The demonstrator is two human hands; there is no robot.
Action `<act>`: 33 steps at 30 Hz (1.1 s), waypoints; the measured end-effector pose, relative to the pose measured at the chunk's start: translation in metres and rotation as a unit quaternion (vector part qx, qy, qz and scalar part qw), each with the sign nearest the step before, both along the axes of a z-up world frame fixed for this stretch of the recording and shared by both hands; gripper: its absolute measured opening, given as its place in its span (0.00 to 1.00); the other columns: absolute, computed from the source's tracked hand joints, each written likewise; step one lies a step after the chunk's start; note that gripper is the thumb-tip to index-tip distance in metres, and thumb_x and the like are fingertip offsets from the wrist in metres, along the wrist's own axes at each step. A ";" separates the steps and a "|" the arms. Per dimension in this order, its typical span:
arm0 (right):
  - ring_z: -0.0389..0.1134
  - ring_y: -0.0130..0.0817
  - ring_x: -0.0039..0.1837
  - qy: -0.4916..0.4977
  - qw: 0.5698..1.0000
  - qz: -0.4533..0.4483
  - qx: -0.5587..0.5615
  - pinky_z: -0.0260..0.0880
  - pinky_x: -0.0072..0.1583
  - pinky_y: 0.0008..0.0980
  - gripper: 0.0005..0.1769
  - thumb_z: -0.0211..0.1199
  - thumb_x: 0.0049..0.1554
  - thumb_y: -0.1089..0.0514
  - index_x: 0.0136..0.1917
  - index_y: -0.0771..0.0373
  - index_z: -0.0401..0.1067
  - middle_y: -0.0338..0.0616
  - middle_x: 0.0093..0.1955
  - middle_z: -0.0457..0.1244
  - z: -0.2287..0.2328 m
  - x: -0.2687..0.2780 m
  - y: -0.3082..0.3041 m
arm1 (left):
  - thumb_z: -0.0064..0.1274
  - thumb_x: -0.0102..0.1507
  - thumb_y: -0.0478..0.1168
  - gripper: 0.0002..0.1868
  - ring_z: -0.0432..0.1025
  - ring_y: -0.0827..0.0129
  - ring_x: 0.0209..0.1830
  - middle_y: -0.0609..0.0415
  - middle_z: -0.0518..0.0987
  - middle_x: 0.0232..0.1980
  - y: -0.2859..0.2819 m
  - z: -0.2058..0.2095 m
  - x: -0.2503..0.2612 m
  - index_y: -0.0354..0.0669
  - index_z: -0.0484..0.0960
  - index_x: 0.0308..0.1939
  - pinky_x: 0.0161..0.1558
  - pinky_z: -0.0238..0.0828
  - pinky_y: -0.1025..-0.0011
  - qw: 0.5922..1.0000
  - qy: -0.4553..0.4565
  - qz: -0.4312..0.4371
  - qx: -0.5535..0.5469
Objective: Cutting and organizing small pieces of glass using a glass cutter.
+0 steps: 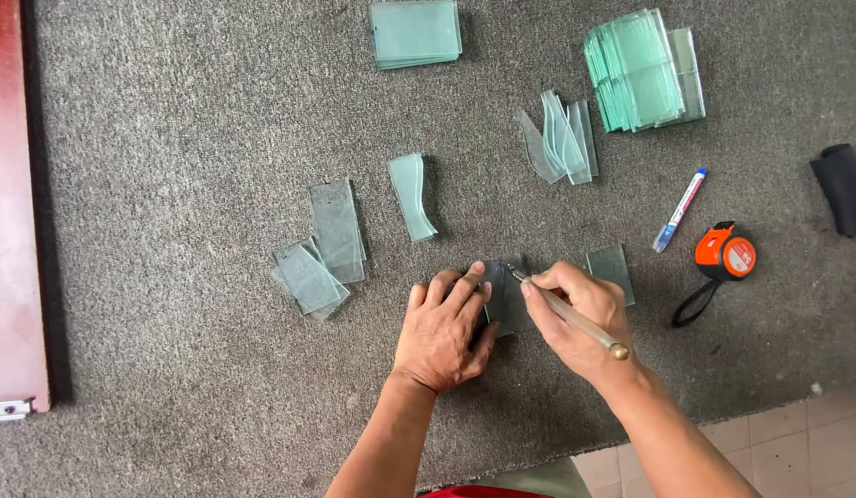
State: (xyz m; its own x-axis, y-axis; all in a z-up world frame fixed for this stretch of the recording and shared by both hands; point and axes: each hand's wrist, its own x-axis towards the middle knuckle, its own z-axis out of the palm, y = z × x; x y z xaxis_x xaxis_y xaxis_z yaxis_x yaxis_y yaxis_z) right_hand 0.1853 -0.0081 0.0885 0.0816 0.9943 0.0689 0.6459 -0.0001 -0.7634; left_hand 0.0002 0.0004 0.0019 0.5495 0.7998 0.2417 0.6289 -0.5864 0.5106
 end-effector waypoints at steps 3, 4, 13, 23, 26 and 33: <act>0.65 0.34 0.25 0.002 1.000 -0.002 -0.005 0.64 0.26 0.28 0.06 0.67 0.54 0.68 0.36 0.68 0.73 0.53 0.28 0.66 0.001 0.000 0.000 | 0.56 0.58 0.53 0.24 0.66 0.56 0.62 0.54 0.74 0.64 0.000 0.000 0.000 0.47 0.79 0.55 0.48 0.60 0.61 1.000 -0.004 0.004 0.004; 0.65 0.34 0.25 0.002 1.000 0.000 -0.006 0.64 0.26 0.28 0.07 0.67 0.54 0.69 0.35 0.68 0.72 0.52 0.28 0.66 0.002 0.001 0.001 | 0.56 0.58 0.53 0.24 0.66 0.56 0.62 0.54 0.74 0.64 0.000 0.000 0.000 0.47 0.79 0.55 0.47 0.60 0.61 1.000 -0.006 0.005 0.005; 0.66 0.35 0.26 -0.005 1.000 0.024 0.016 0.65 0.27 0.27 0.09 0.66 0.54 0.70 0.34 0.66 0.69 0.50 0.29 0.66 -0.001 -0.002 0.005 | 0.56 0.58 0.53 0.24 0.66 0.56 0.61 0.54 0.74 0.64 0.000 -0.001 0.001 0.47 0.79 0.54 0.47 0.60 0.61 1.000 -0.011 0.006 0.007; 0.63 0.35 0.26 -0.006 0.999 0.028 0.033 0.62 0.28 0.27 0.13 0.63 0.53 0.73 0.31 0.64 0.65 0.49 0.28 0.63 -0.002 -0.008 0.007 | 0.54 0.58 0.54 0.24 0.65 0.56 0.62 0.55 0.73 0.63 -0.001 0.000 0.001 0.48 0.78 0.54 0.47 0.59 0.61 1.000 -0.005 0.009 0.001; 0.62 0.33 0.25 0.006 0.999 0.019 0.026 0.61 0.27 0.28 0.13 0.63 0.54 0.71 0.30 0.65 0.65 0.49 0.27 0.63 -0.007 -0.006 0.005 | 0.55 0.58 0.54 0.24 0.65 0.56 0.62 0.55 0.73 0.64 -0.001 -0.002 0.001 0.48 0.78 0.55 0.47 0.59 0.61 1.000 -0.003 0.008 0.004; 0.62 0.34 0.25 -0.007 0.999 0.002 0.035 0.60 0.27 0.27 0.15 0.63 0.54 0.70 0.29 0.64 0.64 0.48 0.26 0.62 -0.010 -0.012 0.000 | 0.55 0.57 0.53 0.24 0.65 0.56 0.62 0.55 0.73 0.63 0.000 0.001 0.000 0.47 0.78 0.54 0.47 0.60 0.61 1.000 -0.007 0.008 -0.004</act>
